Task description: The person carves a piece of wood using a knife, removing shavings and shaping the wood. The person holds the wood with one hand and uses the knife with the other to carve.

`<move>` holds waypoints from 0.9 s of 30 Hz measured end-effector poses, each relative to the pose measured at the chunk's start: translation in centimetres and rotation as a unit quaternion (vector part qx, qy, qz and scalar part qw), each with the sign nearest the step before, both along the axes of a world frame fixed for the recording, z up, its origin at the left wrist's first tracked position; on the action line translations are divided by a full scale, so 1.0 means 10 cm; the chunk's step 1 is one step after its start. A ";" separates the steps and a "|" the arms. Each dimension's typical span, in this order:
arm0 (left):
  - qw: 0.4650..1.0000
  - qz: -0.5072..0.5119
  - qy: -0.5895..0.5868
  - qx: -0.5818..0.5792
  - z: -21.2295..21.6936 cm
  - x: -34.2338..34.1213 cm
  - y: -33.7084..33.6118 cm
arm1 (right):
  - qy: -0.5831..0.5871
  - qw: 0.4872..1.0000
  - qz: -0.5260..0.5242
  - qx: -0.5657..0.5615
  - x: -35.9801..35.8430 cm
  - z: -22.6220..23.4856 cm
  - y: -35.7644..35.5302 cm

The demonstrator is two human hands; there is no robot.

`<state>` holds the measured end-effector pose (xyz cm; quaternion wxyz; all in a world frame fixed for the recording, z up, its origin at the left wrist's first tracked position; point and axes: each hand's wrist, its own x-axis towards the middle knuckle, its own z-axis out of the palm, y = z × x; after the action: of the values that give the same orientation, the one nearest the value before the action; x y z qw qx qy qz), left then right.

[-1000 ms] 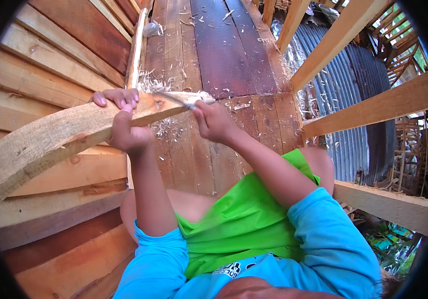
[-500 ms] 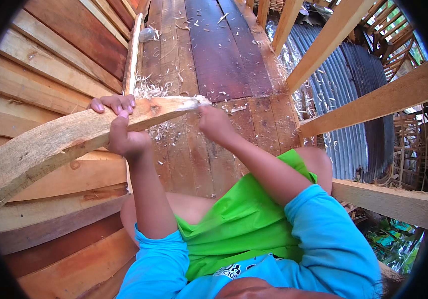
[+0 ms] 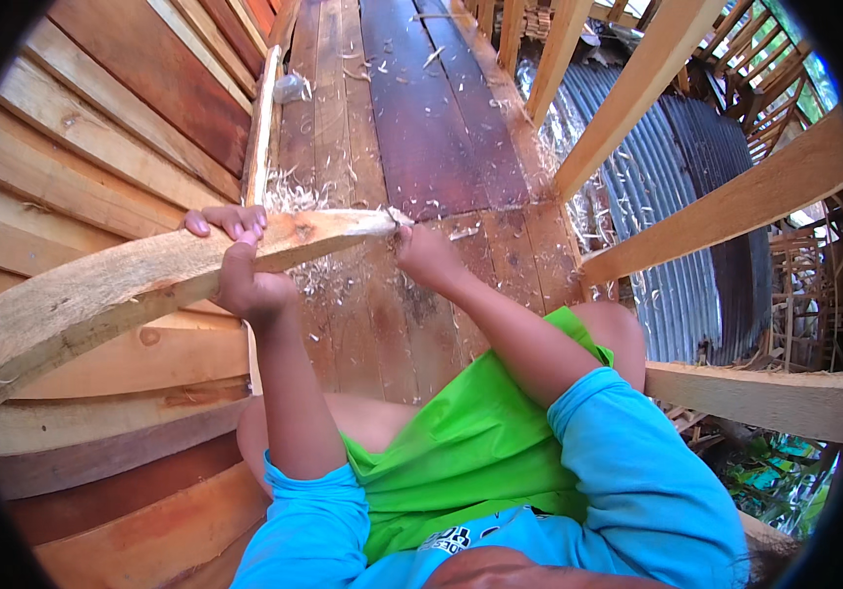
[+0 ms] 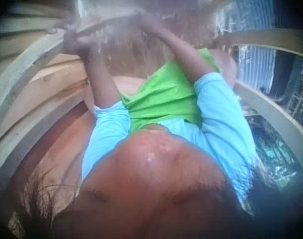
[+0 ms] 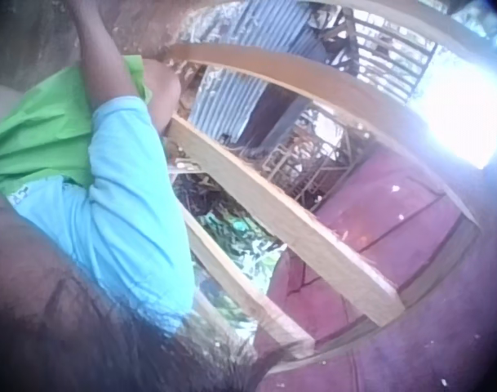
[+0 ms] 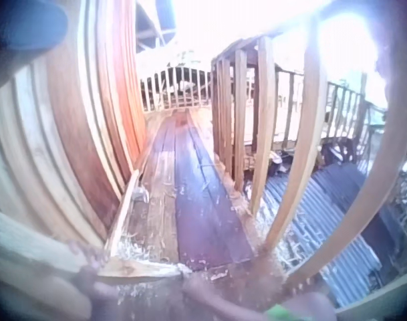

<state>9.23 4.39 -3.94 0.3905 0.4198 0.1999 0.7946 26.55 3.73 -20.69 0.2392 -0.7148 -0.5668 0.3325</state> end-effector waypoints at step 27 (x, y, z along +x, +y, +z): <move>0.999 -0.045 -0.002 0.009 0.00 -0.04 -0.01 | -0.059 0.992 0.110 -0.017 0.11 0.12 0.06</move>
<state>8.86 4.34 -3.98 0.4224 0.4300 0.1725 0.7790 27.61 4.38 -19.51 0.1552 -0.6702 -0.6497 0.3235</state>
